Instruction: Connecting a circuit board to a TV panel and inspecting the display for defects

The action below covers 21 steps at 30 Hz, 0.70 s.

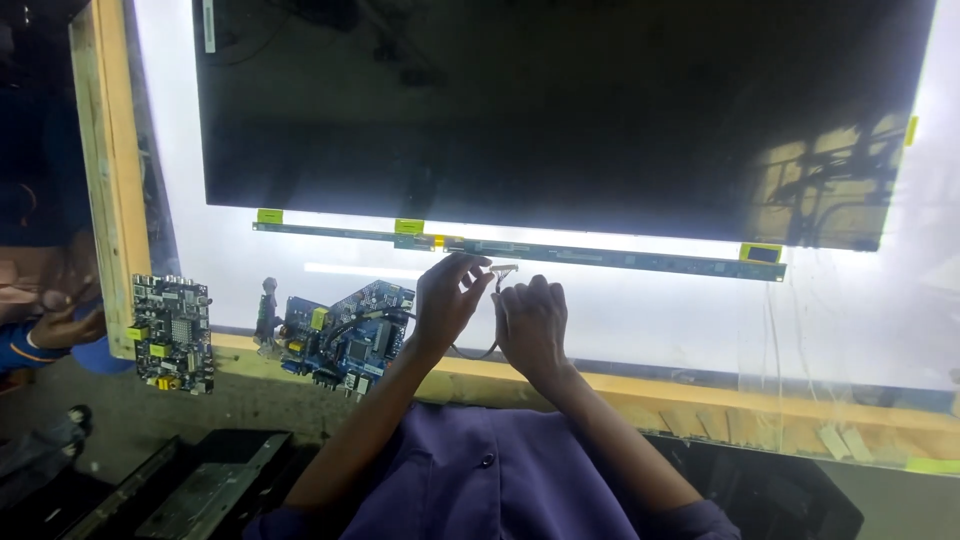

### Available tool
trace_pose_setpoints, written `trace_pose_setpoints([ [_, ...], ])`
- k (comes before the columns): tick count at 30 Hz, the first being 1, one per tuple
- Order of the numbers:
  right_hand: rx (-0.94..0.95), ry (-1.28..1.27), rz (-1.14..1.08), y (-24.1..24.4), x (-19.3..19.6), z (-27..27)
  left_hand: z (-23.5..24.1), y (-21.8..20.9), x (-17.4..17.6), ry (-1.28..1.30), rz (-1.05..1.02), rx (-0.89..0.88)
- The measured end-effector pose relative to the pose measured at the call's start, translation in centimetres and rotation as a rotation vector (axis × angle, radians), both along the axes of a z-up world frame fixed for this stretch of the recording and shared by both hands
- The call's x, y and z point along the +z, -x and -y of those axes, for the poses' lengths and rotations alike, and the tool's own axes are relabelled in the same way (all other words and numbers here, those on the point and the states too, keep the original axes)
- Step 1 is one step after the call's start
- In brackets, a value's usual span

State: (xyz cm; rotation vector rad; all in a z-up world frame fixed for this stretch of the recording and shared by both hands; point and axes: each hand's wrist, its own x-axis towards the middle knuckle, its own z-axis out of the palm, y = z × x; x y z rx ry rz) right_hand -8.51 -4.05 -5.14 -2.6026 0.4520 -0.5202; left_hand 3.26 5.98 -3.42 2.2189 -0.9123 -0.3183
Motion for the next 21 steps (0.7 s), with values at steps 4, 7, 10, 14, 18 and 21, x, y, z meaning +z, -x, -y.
trace_pose_setpoints([
  [4, -0.06, 0.027, -0.066, -0.4, 0.9, -1.0, -0.1, -0.5, 0.3, 0.049, -0.049, 0.015],
  [7, -0.109, 0.022, -0.143, -0.7, 1.3, -1.3, -0.1, -0.6, 0.0, 0.037, -0.019, 0.025],
  [10, -0.109, 0.013, -0.166, -1.0, 1.3, -1.3, -0.1, -0.9, -0.2, 0.049, -0.026, 0.023],
  [14, -0.102, 0.037, -0.145, -1.1, 1.2, -1.3, -0.2, -0.9, -1.0, 0.074, 0.015, 0.023],
  [18, -0.104, 0.021, -0.129, -1.0, 0.3, -1.3, -0.1, -1.0, -1.4, 0.07, 0.024, 0.034],
  [21, -0.098, 0.014, -0.148, -1.1, 0.4, -1.2, -0.1, -1.1, -1.5, 0.101, 0.002, 0.046],
])
